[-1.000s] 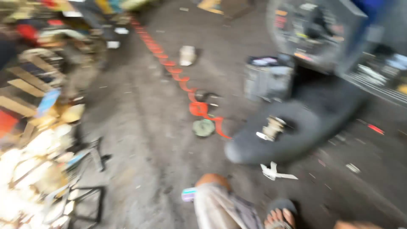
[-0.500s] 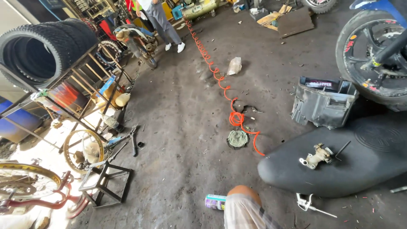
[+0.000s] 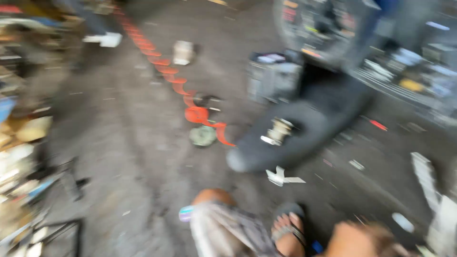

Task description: The person uses pliers to strip a black tube, then connects it to a spray bottle and uses a blow gun to clean a motorcycle carburetor. They place the carburetor in a metal stand and continue spraying it with the blow gun.

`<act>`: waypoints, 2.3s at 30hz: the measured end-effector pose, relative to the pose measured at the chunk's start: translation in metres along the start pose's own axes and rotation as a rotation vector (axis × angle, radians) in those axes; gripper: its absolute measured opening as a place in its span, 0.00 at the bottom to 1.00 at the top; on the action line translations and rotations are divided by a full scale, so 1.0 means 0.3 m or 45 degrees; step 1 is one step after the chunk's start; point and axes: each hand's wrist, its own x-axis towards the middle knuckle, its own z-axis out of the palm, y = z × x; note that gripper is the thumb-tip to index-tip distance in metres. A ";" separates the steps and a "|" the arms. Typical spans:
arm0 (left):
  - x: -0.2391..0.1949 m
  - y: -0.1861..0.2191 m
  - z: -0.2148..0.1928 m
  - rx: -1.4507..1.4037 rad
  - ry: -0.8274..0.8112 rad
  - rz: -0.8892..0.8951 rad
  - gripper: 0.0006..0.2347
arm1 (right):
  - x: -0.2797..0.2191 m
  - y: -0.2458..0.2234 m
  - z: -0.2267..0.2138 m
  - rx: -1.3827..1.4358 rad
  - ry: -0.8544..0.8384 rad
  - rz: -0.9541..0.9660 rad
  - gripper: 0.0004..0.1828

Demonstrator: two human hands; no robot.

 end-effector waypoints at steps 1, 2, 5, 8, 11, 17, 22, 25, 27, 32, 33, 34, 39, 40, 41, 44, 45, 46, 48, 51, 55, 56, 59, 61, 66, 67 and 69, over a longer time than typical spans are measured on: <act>0.037 0.048 0.012 -0.066 -0.107 -0.028 0.10 | -0.182 -0.060 -0.007 -0.040 0.079 0.114 0.21; 0.074 0.103 0.035 -0.136 -0.210 -0.055 0.11 | -0.366 -0.131 0.001 -0.085 0.158 0.222 0.21; 0.059 0.069 0.081 -0.709 -0.287 -0.507 0.08 | -0.473 -0.173 0.026 0.083 0.430 -0.188 0.21; 0.081 0.158 0.037 -1.148 -0.346 -0.848 0.11 | -0.465 -0.189 -0.003 0.146 0.242 0.188 0.27; 0.062 0.128 0.039 -1.111 -0.364 -0.733 0.09 | -0.466 -0.202 -0.013 0.261 -0.031 0.221 0.31; 0.113 0.228 -0.067 -0.640 -0.435 -0.314 0.10 | -0.504 -0.199 -0.050 -0.217 -0.226 0.238 0.33; 0.098 0.230 -0.051 -0.519 -0.338 -0.214 0.09 | -0.488 -0.266 -0.056 -0.010 -0.409 0.413 0.34; 0.086 0.219 -0.025 -0.451 -0.345 -0.223 0.08 | -0.494 -0.189 -0.016 0.074 -0.174 0.324 0.30; 0.068 0.207 -0.005 -0.416 -0.364 -0.253 0.08 | -0.491 -0.162 -0.014 0.043 -0.004 0.196 0.29; 0.024 0.165 0.050 -0.924 -0.433 -0.564 0.28 | -0.488 -0.212 -0.034 0.244 0.012 0.209 0.26; 0.027 0.166 0.046 -0.923 -0.432 -0.564 0.28 | -0.490 -0.190 -0.032 0.244 0.010 0.208 0.26; 0.030 0.167 0.042 -0.927 -0.444 -0.568 0.28 | -0.492 -0.167 -0.030 0.171 -0.002 0.174 0.29; 0.051 0.201 0.012 -0.824 -0.427 -0.522 0.23 | -0.501 -0.131 -0.043 0.191 -0.193 0.103 0.36; 0.051 0.205 0.009 -0.744 -0.422 -0.532 0.20 | -0.504 -0.160 -0.045 0.159 -0.233 0.197 0.36; 0.051 0.210 0.007 -0.664 -0.417 -0.542 0.18 | -0.507 -0.188 -0.047 0.127 -0.272 0.291 0.36; 0.039 0.171 0.036 -0.725 -0.476 -0.559 0.20 | -0.506 -0.204 -0.037 0.155 -0.262 0.245 0.31; 0.038 0.173 0.033 -0.726 -0.474 -0.561 0.20 | -0.506 -0.184 -0.031 0.154 -0.264 0.246 0.31; 0.040 0.175 0.029 -0.742 -0.534 -0.595 0.25 | -0.504 -0.164 -0.026 0.180 -0.247 0.291 0.30; 0.046 0.183 0.017 -0.759 -0.594 -0.628 0.29 | -0.500 -0.128 -0.024 0.204 -0.230 0.336 0.30; 0.052 0.191 -0.004 -0.751 -0.735 -0.505 0.24 | -0.496 -0.101 -0.033 0.138 -0.160 0.198 0.30; 0.067 0.210 -0.025 -0.599 -0.756 -0.396 0.18 | -0.497 -0.199 -0.062 0.237 -0.113 0.228 0.34; 0.073 0.222 -0.037 -0.505 -0.749 -0.355 0.17 | -0.499 -0.242 -0.070 0.372 -0.133 0.333 0.33; 0.060 0.176 -0.011 -0.747 -0.716 -0.373 0.14 | -0.508 -0.152 -0.067 0.138 -0.132 0.008 0.32; 0.054 0.152 0.004 -0.740 -0.678 -0.418 0.07 | -0.510 -0.172 -0.068 0.152 -0.149 0.089 0.32; 0.061 0.129 0.000 -0.796 -0.740 -0.445 0.07 | -0.503 -0.160 -0.055 0.174 -0.030 0.085 0.30; 0.069 0.151 -0.015 -0.705 -0.807 -0.303 0.14 | -0.501 -0.198 -0.067 0.158 0.012 0.089 0.28; 0.075 0.211 -0.043 -0.613 -0.877 -0.157 0.23 | -0.501 -0.225 -0.082 0.142 0.060 0.096 0.25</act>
